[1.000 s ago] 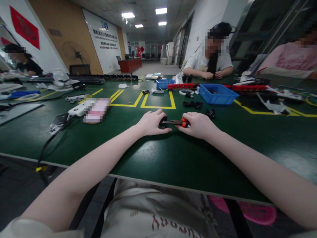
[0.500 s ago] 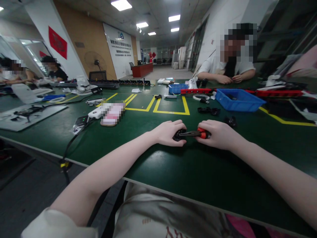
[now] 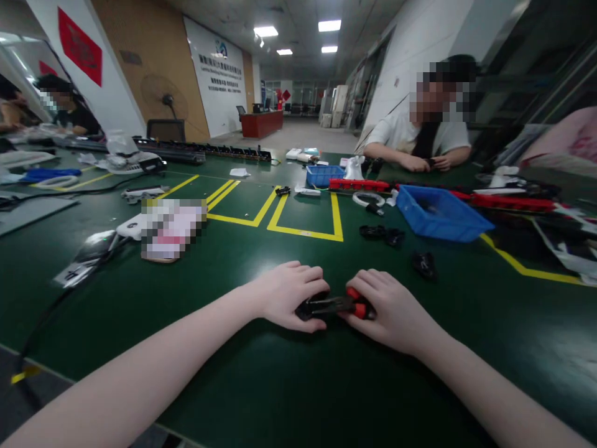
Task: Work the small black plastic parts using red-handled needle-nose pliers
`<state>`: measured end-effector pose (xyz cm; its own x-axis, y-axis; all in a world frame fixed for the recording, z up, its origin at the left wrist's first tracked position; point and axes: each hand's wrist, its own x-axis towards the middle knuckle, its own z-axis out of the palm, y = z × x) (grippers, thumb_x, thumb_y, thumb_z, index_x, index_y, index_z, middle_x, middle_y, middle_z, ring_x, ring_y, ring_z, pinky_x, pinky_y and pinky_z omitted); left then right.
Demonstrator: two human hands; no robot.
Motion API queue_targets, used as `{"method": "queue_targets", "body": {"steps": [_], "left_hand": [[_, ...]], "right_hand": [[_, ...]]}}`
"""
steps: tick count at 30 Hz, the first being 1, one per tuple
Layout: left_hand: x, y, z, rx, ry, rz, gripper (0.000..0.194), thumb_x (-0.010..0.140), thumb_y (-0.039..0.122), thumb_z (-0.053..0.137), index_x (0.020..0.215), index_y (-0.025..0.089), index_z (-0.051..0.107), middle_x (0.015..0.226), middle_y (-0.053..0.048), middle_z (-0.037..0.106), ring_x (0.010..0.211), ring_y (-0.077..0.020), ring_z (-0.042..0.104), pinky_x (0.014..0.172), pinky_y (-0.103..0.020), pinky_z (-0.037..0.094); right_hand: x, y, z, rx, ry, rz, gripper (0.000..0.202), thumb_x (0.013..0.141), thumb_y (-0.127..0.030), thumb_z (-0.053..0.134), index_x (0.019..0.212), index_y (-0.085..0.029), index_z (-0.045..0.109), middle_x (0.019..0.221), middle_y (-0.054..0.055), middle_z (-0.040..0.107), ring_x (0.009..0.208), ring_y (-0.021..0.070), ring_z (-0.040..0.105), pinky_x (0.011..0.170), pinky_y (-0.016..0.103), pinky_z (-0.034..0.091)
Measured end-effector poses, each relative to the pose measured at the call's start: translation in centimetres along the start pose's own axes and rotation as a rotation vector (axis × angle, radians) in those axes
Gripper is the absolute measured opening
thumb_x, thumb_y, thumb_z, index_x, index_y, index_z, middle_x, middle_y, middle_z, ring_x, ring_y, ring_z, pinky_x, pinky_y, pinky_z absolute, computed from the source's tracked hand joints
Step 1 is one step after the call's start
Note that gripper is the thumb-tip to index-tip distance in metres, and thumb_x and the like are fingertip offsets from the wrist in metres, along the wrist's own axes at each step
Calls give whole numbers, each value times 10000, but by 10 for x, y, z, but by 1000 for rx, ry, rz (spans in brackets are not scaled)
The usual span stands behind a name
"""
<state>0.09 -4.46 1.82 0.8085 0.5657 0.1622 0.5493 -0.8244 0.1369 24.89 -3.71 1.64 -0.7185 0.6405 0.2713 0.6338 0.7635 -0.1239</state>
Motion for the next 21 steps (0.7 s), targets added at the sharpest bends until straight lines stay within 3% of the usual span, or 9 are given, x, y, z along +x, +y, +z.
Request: {"method": "queue_targets", "body": {"steps": [11, 16, 20, 21], "left_hand": [[0, 6, -3, -186, -38, -130, 471, 912, 474, 546, 1340, 278, 525, 1361, -68, 550, 1158, -259, 573, 950, -393, 468], [-2, 2, 12, -242, -16, -169, 515, 881, 462, 599, 1377, 360, 501, 1465, -28, 504, 1172, -264, 584, 960, -411, 493], [-1, -5, 30, -184, 130, -102, 383, 928, 445, 586, 1296, 338, 580, 1388, -42, 588, 1062, -232, 646, 866, -353, 532], [1, -6, 33, -171, 164, -81, 330, 959, 404, 561, 1278, 327, 592, 1337, -33, 629, 1021, -205, 661, 830, -314, 539]], "right_hand": [[-5, 0, -3, 221, -38, 145, 291, 756, -378, 716, 977, -211, 628, 998, 82, 635, 961, 266, 580, 866, 460, 483], [-9, 6, -4, 279, -31, 184, 375, 688, -358, 781, 1011, -229, 641, 1023, 67, 659, 974, 257, 611, 846, 411, 520], [-16, 22, 9, 196, 68, 18, 458, 747, -511, 734, 1079, -214, 627, 997, 64, 689, 913, 225, 639, 812, 352, 533], [-18, 27, 14, 141, 111, -30, 384, 811, -431, 696, 1111, -206, 614, 983, 51, 695, 903, 198, 643, 823, 326, 527]]}}
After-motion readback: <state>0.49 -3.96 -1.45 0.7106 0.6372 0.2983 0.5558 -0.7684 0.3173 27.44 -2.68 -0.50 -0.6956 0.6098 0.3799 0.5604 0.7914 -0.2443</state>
